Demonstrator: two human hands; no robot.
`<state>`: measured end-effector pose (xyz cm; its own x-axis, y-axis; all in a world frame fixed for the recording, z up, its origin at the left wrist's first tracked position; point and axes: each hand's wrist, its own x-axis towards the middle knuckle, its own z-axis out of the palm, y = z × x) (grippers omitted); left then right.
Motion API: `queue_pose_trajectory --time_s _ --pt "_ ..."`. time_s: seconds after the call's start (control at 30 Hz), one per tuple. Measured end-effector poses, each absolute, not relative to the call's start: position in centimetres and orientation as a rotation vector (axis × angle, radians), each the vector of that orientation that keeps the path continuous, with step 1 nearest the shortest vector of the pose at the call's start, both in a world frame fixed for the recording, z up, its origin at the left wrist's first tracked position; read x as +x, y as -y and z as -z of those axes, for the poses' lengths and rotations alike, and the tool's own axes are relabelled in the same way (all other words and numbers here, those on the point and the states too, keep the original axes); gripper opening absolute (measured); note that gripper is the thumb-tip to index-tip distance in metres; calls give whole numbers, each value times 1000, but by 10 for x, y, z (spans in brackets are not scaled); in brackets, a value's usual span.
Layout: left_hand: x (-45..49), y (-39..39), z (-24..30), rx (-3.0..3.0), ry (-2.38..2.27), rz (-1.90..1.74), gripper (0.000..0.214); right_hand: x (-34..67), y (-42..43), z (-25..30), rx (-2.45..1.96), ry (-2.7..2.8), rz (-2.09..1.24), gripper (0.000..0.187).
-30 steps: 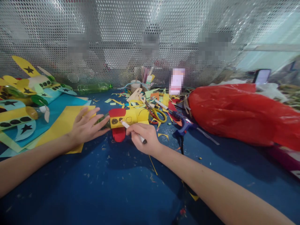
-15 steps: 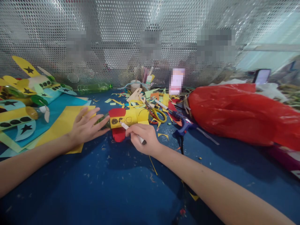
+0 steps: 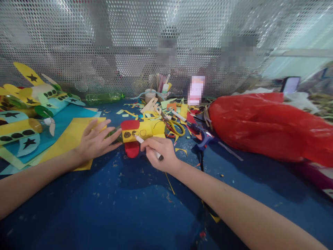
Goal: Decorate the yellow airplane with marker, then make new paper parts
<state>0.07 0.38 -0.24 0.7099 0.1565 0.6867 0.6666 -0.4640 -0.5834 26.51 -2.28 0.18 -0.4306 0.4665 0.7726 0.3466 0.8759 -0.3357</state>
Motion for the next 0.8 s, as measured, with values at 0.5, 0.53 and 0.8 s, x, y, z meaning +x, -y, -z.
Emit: queue_pose_trajectory --time_s 0.5,0.53,0.8 --pt "-1 -3 4 -2007 678 669 34 265 23 -2 -592 2066 -146 23" --pt "-1 -4 4 -2014 673 676 35 265 23 -2 -592 2067 -148 24" --pt "-2 -4 6 -2086 693 707 37 266 22 -1 -569 2084 -158 24"
